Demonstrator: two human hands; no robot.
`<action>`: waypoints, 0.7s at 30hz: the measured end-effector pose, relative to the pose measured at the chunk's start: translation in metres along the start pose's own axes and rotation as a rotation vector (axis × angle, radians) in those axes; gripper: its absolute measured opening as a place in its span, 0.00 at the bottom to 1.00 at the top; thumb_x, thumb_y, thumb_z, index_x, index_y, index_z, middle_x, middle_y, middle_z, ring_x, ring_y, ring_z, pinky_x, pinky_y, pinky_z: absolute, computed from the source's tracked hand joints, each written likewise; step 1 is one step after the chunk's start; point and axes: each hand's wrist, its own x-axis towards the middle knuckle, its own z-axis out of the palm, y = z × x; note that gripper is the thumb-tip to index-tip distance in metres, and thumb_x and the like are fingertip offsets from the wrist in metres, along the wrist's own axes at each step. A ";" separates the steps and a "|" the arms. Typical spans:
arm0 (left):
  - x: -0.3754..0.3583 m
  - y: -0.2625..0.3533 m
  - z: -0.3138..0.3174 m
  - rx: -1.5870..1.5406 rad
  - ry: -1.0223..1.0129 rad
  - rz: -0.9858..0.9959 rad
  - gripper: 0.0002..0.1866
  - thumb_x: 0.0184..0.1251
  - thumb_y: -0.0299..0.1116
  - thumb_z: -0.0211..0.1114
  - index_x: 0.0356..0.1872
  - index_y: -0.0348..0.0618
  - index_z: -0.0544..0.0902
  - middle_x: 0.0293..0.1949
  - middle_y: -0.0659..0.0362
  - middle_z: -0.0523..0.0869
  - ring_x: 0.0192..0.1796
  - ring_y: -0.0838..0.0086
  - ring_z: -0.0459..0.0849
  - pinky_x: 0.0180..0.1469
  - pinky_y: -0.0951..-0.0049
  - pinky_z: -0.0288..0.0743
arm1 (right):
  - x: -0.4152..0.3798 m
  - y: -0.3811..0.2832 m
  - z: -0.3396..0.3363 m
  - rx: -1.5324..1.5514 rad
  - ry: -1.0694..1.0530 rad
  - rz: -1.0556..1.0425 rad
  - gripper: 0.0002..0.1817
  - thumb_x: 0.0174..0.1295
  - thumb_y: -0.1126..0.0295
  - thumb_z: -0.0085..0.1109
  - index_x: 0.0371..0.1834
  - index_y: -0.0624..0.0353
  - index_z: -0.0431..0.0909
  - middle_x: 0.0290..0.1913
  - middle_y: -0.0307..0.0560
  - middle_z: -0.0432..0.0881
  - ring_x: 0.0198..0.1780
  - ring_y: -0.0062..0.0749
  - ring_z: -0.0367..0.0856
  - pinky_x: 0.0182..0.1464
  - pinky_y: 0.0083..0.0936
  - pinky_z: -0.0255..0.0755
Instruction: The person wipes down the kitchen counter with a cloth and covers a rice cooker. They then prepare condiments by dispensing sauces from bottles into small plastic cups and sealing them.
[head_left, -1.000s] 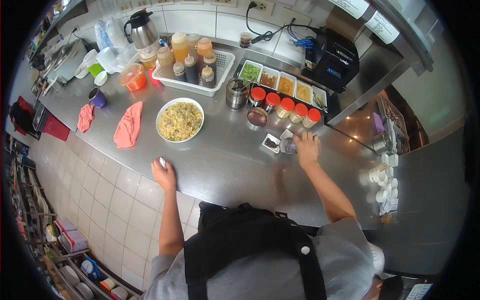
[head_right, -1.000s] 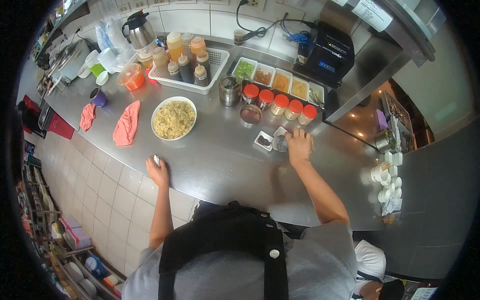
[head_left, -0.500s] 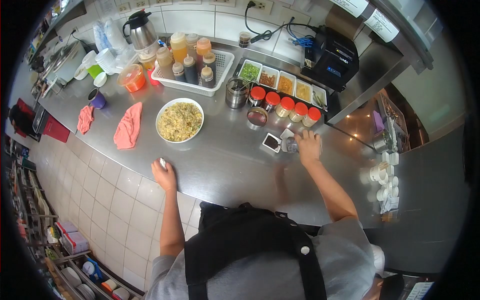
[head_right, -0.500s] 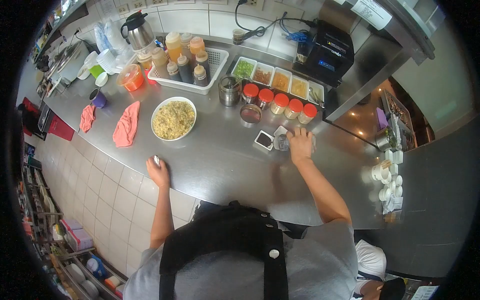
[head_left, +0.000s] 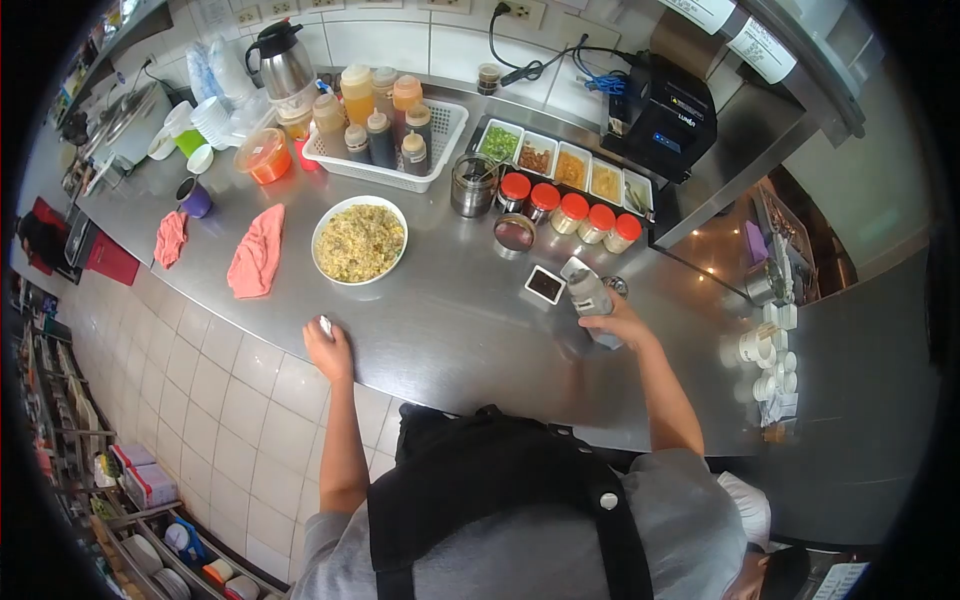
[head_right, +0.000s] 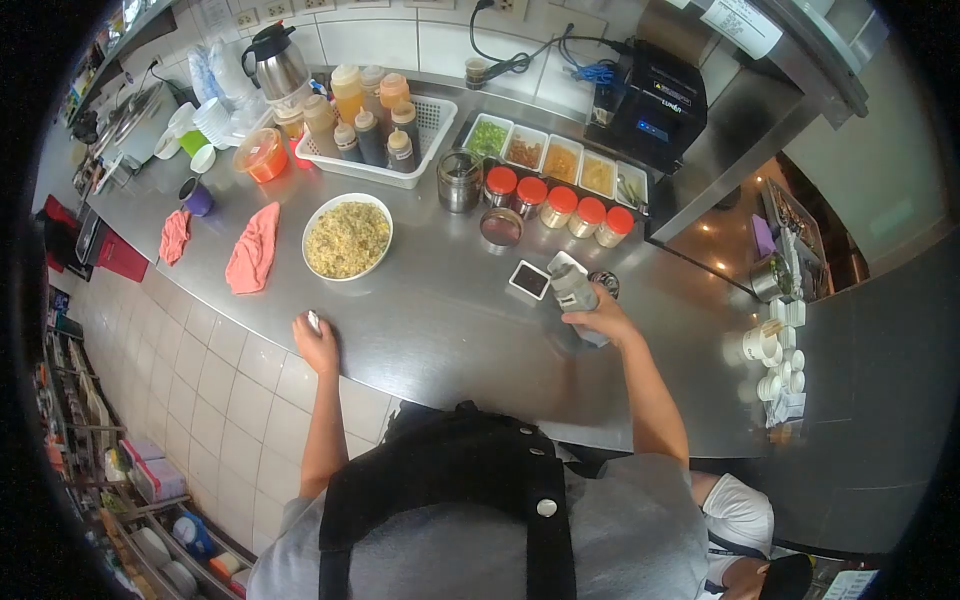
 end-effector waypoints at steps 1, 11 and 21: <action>0.000 0.000 0.000 -0.006 0.006 0.006 0.16 0.59 0.26 0.61 0.49 0.36 0.76 0.44 0.46 0.76 0.49 0.47 0.77 0.52 0.54 0.71 | -0.004 0.000 0.001 0.094 0.016 -0.066 0.46 0.44 0.62 0.81 0.69 0.57 0.69 0.63 0.46 0.76 0.63 0.32 0.74 0.64 0.32 0.68; -0.003 -0.003 0.005 -0.043 0.011 0.031 0.15 0.59 0.26 0.60 0.48 0.34 0.76 0.43 0.43 0.78 0.48 0.46 0.77 0.53 0.53 0.71 | -0.032 -0.054 -0.024 0.337 0.125 -0.155 0.39 0.54 0.57 0.75 0.67 0.60 0.68 0.60 0.43 0.79 0.57 0.26 0.77 0.57 0.27 0.70; 0.003 -0.003 -0.003 -0.079 0.074 -0.020 0.16 0.54 0.29 0.66 0.45 0.40 0.76 0.42 0.46 0.78 0.49 0.48 0.77 0.52 0.53 0.73 | -0.013 -0.114 0.041 -0.028 0.145 -0.670 0.38 0.53 0.70 0.76 0.67 0.62 0.67 0.59 0.48 0.77 0.56 0.31 0.78 0.58 0.30 0.73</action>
